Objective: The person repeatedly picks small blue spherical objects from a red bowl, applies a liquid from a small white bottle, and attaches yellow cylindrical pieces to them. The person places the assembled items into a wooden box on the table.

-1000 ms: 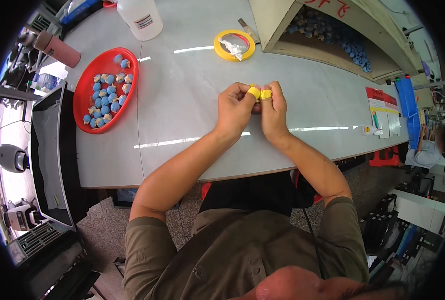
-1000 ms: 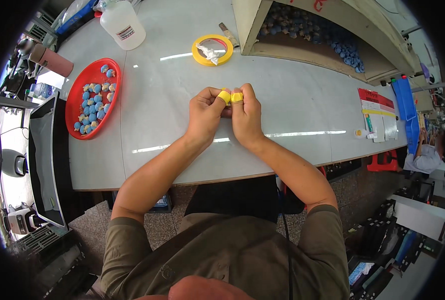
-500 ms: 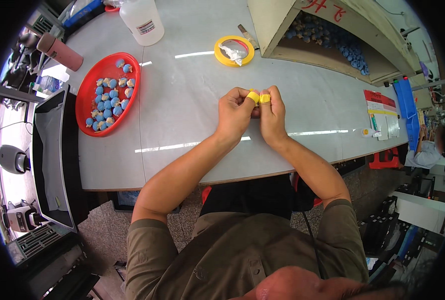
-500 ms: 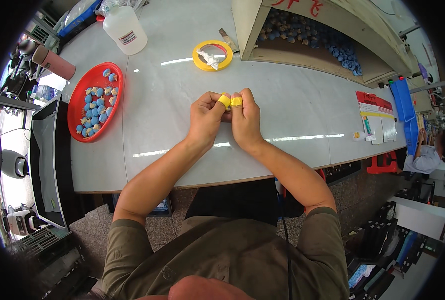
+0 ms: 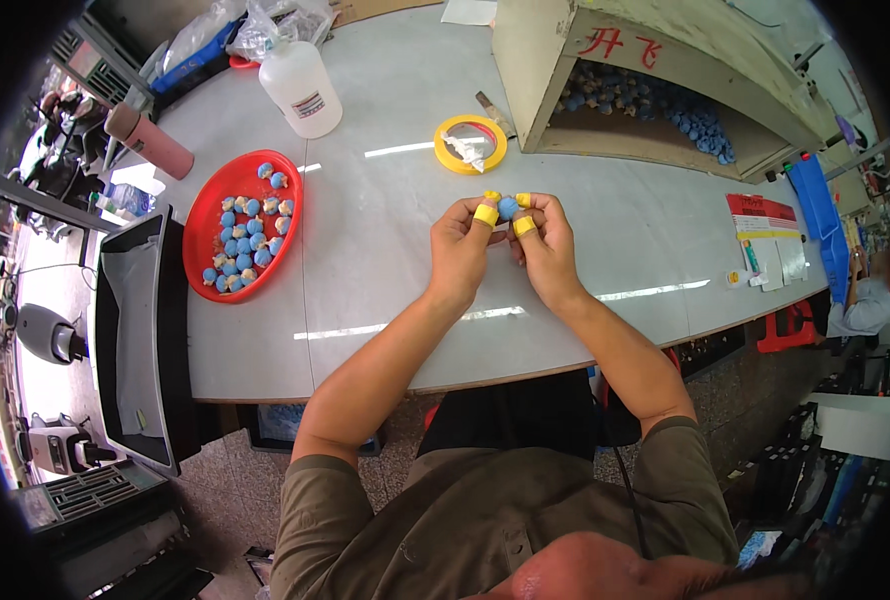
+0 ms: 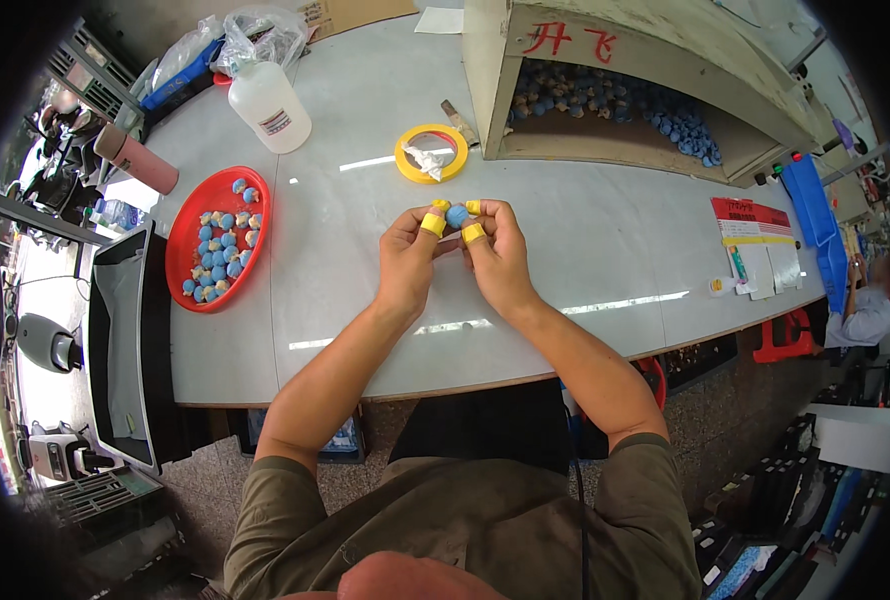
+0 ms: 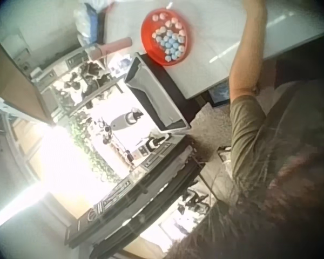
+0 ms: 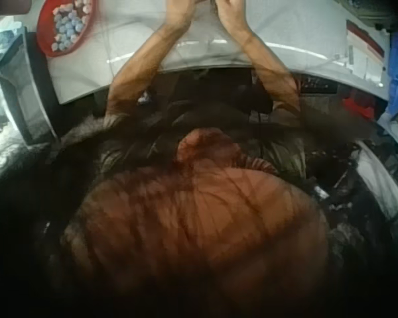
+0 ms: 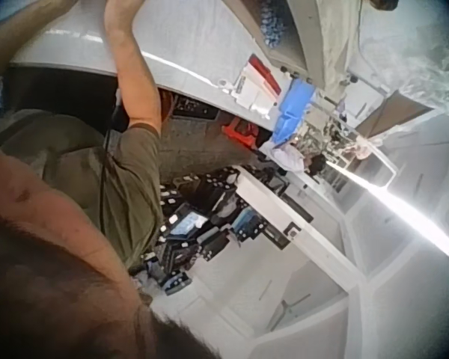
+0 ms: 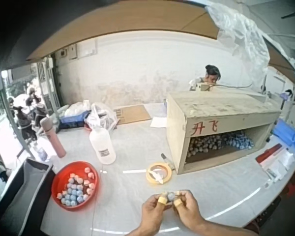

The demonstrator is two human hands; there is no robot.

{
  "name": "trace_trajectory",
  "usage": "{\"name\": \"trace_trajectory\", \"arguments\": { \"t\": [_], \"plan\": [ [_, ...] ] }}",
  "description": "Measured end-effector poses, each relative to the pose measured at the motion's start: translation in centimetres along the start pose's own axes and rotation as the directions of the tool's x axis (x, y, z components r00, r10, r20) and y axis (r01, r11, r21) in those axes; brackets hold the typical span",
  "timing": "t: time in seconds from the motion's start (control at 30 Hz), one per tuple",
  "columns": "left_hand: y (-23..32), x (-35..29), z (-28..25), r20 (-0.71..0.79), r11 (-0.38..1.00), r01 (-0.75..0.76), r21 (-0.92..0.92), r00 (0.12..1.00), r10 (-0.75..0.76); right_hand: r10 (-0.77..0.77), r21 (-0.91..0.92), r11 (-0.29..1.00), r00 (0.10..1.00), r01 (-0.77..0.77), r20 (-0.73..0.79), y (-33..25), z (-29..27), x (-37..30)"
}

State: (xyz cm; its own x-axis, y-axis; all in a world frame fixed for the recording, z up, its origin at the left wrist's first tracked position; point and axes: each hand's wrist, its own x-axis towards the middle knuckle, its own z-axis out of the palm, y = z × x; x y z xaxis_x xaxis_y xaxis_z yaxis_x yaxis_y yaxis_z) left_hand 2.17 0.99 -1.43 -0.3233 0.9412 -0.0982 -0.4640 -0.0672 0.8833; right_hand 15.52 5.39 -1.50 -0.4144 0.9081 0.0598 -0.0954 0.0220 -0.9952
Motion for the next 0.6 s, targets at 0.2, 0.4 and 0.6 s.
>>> {"name": "trace_trajectory", "arguments": {
  "t": [0.2, 0.4, 0.6],
  "plan": [
    [1.2, 0.3, -0.8, 0.110, 0.987, 0.032, 0.156, 0.993, -0.050, 0.046, 0.019, 0.999, 0.988, -0.049, 0.149, -1.4, -2.3, 0.4],
    [2.5, 0.5, -1.0, 0.180, 0.930, 0.084, 0.358, 0.971, -0.158, 0.055, -0.113, 0.993, 0.978, -0.033, 0.201, -1.6, -3.2, 0.9],
    [2.0, 0.9, -1.9, 0.255, 0.921, 0.082, 0.380, 0.948, -0.189, 0.112, -0.175, 0.982, 0.953, -0.064, 0.281, -1.3, -3.6, 0.9]
  ]
}}
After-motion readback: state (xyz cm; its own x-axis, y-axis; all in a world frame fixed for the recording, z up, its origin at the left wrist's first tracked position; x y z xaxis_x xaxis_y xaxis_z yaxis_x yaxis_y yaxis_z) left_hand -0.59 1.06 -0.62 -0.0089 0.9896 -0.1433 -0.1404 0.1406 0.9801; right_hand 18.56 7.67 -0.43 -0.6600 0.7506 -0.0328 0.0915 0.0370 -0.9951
